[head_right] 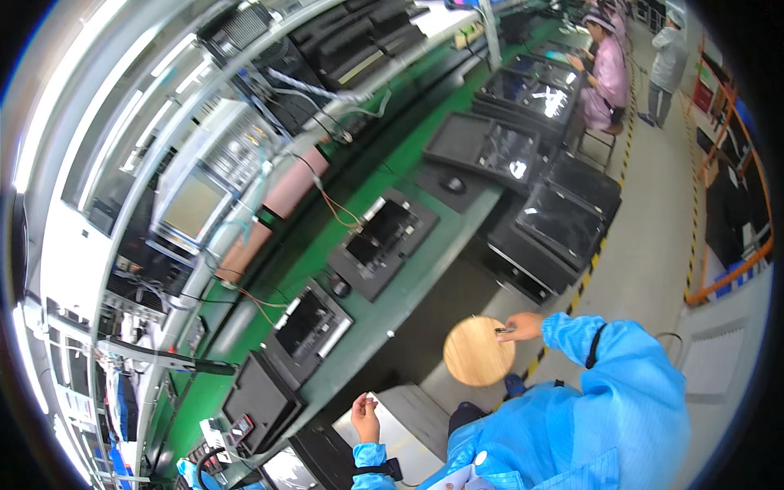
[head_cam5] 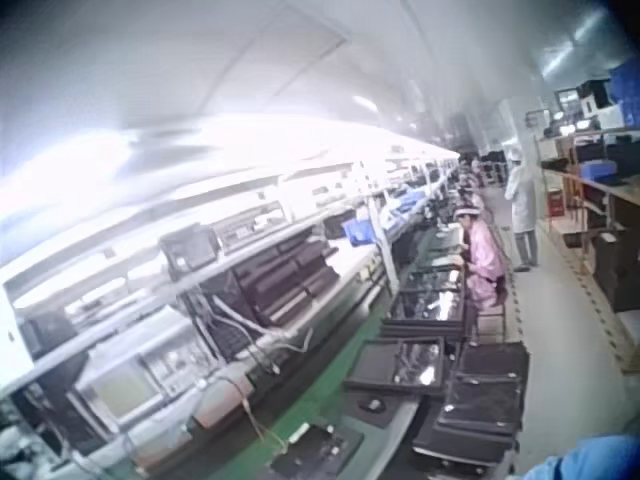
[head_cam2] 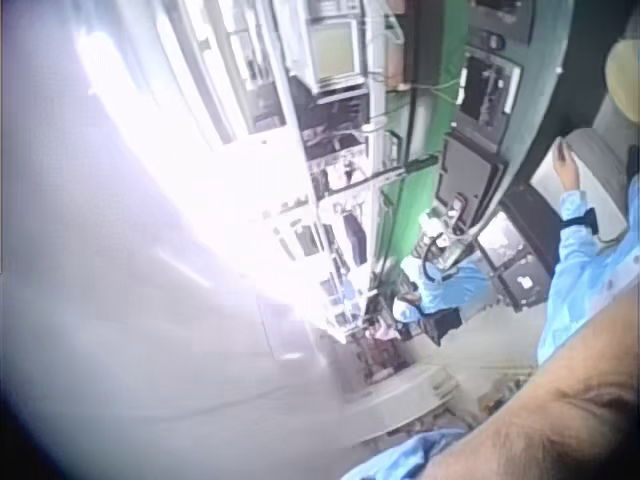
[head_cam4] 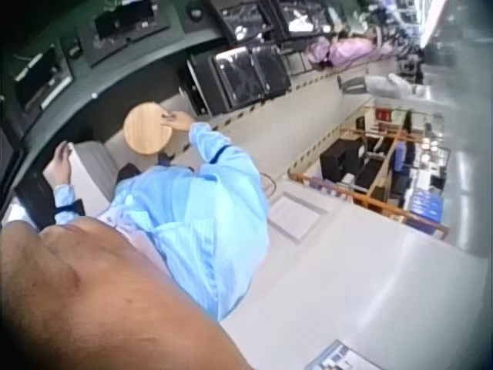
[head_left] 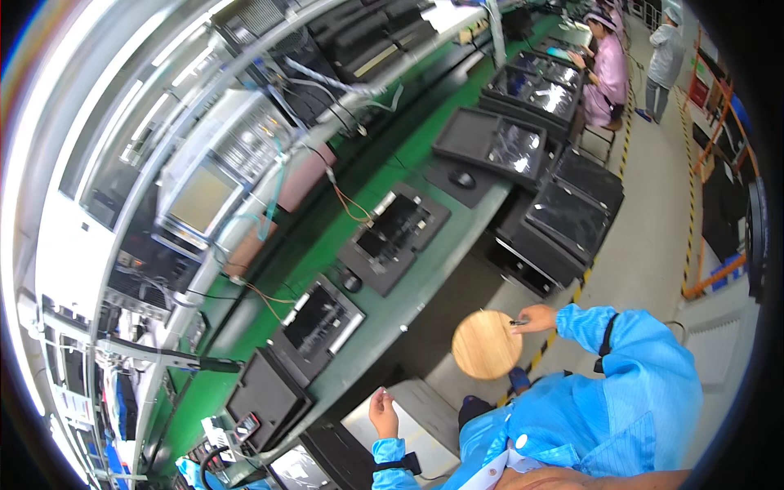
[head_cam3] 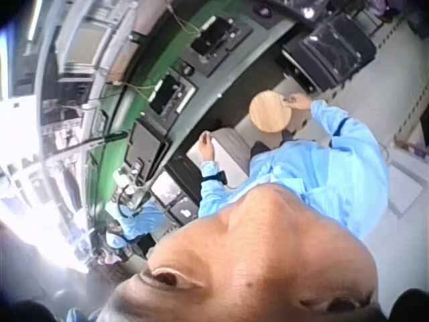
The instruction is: Assembling and testing tablet-like electronic devices on a production line.
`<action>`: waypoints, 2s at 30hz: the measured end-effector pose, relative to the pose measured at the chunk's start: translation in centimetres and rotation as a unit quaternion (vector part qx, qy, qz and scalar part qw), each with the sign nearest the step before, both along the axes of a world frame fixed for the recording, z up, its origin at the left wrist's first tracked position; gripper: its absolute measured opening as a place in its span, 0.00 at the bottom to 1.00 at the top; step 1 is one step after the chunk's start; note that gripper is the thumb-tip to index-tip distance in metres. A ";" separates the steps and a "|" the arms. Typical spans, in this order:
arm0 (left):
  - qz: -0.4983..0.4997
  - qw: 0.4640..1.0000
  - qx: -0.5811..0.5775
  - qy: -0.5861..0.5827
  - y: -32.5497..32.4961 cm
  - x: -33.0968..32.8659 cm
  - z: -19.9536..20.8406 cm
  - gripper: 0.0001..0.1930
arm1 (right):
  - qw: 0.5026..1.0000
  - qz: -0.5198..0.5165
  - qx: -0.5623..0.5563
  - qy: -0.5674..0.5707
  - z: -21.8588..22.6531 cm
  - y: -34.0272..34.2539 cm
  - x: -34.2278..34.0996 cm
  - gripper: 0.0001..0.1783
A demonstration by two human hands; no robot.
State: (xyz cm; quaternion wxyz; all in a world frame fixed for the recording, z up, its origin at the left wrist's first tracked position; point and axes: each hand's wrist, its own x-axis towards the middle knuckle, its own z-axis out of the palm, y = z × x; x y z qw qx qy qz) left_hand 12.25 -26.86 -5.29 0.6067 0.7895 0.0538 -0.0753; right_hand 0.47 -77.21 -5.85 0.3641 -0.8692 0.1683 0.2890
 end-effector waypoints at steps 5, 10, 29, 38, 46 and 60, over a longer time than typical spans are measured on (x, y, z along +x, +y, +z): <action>-0.077 0.987 0.099 -0.099 1.6 5.6 0.9 0.11 | 0.957 -0.109 -0.011 -0.269 9.8 -0.4 12.3 0.25; -0.158 0.985 -0.054 -0.047 -1.2 6.3 -0.9 0.12 | 0.855 -0.243 -0.035 -0.456 21.1 -0.7 29.2 0.23; -0.133 0.990 0.047 0.003 -14.4 25.2 3.7 0.15 | 0.515 -0.407 -0.139 -0.741 54.7 -43.4 55.3 0.23; -0.057 0.998 -0.005 0.015 -30.5 25.3 12.2 0.14 | 0.896 -0.044 -0.375 -0.234 66.8 -45.3 64.0 0.74; -0.043 0.997 -0.051 0.050 -31.4 25.5 9.9 0.15 | 0.784 0.006 -0.353 -0.511 65.5 -48.3 61.9 0.32; -0.107 0.953 -0.261 0.107 -25.3 25.6 11.4 0.51 | 0.573 -0.161 -0.461 -0.659 36.2 -46.7 23.2 0.24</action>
